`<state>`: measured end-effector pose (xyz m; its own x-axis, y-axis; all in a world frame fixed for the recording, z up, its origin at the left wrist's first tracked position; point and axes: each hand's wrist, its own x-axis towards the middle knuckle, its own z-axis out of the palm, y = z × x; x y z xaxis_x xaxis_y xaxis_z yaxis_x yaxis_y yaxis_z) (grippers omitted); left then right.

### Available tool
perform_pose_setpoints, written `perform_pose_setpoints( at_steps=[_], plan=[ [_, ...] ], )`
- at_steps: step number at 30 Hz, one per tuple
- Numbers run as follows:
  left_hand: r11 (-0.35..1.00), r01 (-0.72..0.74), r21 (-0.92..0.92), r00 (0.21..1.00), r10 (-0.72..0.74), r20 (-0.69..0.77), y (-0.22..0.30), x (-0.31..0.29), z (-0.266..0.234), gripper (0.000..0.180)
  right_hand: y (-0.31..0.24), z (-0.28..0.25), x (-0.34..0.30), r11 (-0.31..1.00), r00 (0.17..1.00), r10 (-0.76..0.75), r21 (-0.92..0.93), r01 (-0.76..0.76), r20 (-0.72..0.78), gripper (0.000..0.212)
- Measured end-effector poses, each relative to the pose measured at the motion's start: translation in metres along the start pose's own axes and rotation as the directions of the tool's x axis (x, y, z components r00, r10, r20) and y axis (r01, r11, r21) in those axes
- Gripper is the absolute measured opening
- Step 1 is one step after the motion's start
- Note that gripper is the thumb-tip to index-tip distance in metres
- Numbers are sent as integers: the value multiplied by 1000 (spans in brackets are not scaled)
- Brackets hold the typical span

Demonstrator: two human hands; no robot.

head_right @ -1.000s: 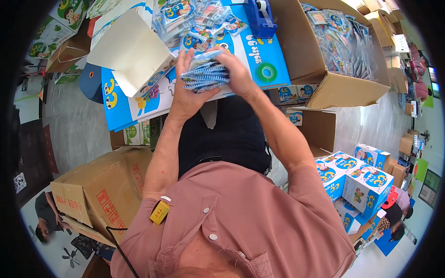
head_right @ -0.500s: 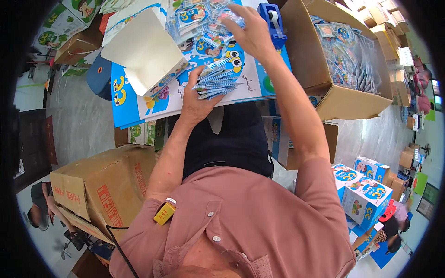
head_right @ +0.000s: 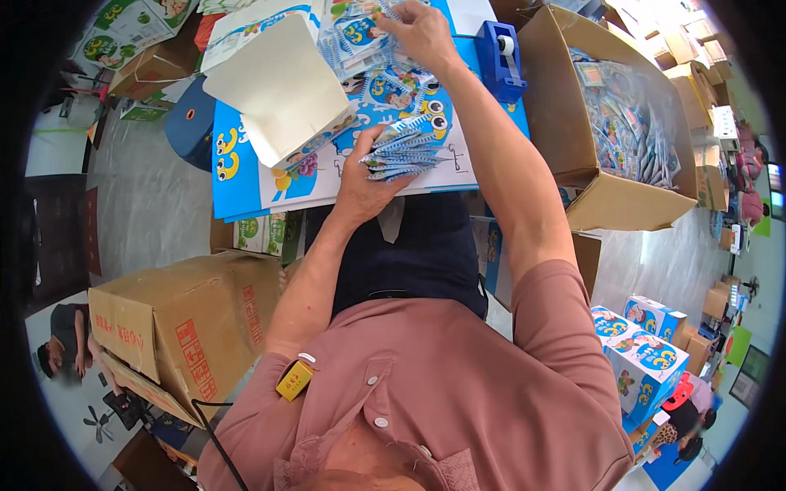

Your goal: Packaging small plastic-wrapped items into cardboard display boxes.

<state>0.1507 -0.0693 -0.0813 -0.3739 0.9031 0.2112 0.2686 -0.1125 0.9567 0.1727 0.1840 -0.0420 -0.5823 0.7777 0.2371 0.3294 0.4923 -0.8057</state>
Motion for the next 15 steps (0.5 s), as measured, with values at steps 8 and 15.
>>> perform_pose_setpoints(
  at_steps=[8,15],
  plan=[
    [992,-126,17,992,126,-16,-10,6,1,72,-9,-55,-34,939,957,-239,213,271,-161,17],
    [938,-284,198,954,297,-40,-8,5,3,78,-10,-80,-116,920,888,-369,-28,390,274,14]
  ],
)
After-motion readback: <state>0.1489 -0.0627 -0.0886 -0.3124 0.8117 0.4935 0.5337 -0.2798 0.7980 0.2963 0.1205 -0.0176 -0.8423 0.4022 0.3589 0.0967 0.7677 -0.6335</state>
